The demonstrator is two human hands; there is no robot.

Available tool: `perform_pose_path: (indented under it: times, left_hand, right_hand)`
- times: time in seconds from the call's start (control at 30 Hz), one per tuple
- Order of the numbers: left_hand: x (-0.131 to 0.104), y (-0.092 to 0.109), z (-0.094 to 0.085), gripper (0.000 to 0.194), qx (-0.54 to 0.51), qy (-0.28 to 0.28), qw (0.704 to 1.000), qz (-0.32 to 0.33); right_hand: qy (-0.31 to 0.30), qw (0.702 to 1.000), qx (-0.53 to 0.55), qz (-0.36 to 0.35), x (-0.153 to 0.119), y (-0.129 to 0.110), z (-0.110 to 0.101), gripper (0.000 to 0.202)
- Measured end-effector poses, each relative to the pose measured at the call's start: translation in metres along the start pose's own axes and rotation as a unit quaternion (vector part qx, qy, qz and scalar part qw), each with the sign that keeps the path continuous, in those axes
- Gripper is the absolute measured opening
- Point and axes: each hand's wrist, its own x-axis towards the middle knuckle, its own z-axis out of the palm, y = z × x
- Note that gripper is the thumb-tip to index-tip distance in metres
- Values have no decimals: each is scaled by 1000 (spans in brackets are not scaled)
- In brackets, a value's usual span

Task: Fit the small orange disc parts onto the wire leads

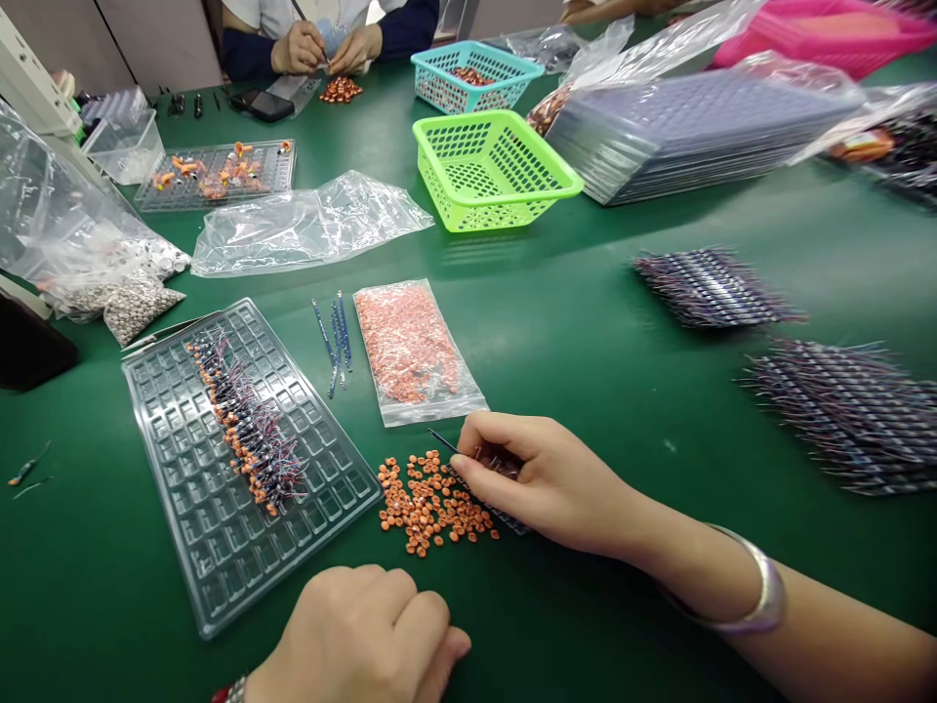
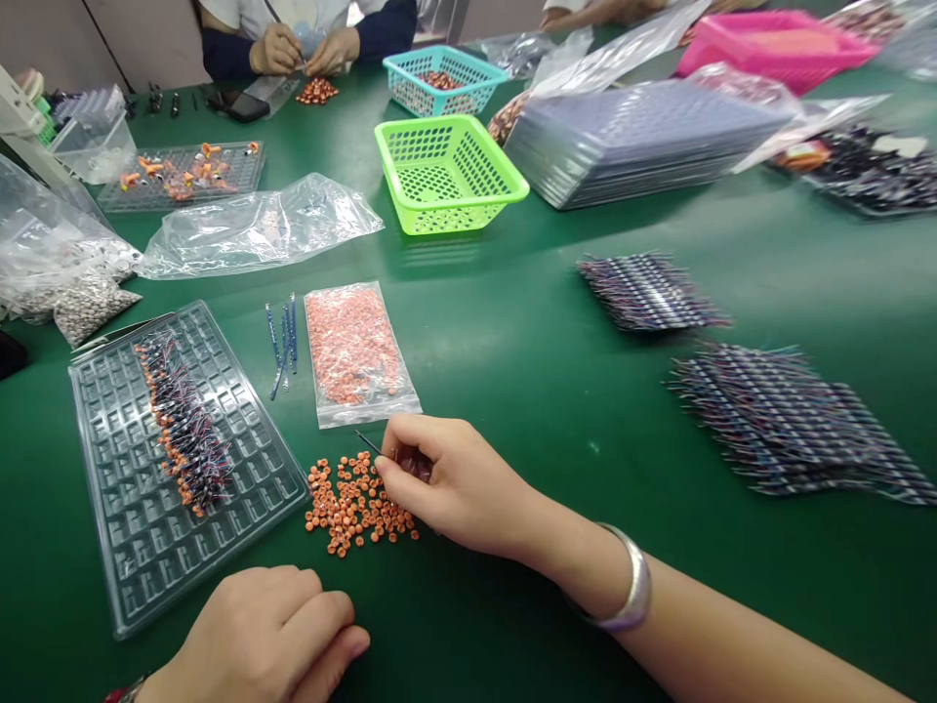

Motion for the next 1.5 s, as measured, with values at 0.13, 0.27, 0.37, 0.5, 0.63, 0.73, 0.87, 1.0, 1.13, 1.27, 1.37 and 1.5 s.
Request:
perform_pose_path:
  times: [0.13, 0.27, 0.37, 0.5, 0.63, 0.73, 0.87, 1.0, 1.13, 1.27, 1.37, 1.5]
  left_hand:
    - [0, -1, 0, 28, 0, 2, 1000, -1]
    - [0, -1, 0, 27, -1, -3, 1000, 0]
    - [1, 0, 0, 26, -2, 1, 1000, 1]
    - [1, 0, 1, 28, -1, 3, 1000, 0]
    - [2, 0, 0, 30, -1, 6, 1000, 1]
    - [2, 0, 0, 32, 1, 14, 1000, 0]
    - [4, 0, 2, 35, 3, 29, 1000, -3]
    - [6, 0, 5, 38, 1, 45, 999, -6]
    - [6, 1, 7, 39, 8, 58, 998, -10]
    - [7, 0, 7, 39, 7, 64, 998, -12]
    - [8, 0, 7, 40, 5, 66, 998, -13]
    - [7, 0, 5, 39, -4, 57, 998, -14]
  right_hand:
    - [3, 1000, -1, -4, 0, 0, 1, 22]
    - [4, 1000, -5, -6, 0, 0, 1, 23]
    - [6, 1000, -14, -10, 0, 0, 1, 23]
    - [16, 999, -37, -26, -1, -1, 3, 23]
    - [31, 995, -83, -50, -3, -2, 5, 23]
    - [28, 990, -119, -76, -3, -4, 6, 22]
    - [-1, 985, -141, -100, -2, -4, 5, 23]
    - [-30, 985, -136, -98, -1, -4, 3, 24]
    - [-58, 984, -138, -94, 1, -6, 1, 25]
    - [-70, 984, -145, -80, 2, -9, 1, 25]
    - [-78, 983, -148, -75, 2, -11, 2, 26]
    - [-75, 981, -160, -76, 2, -11, 5, 26]
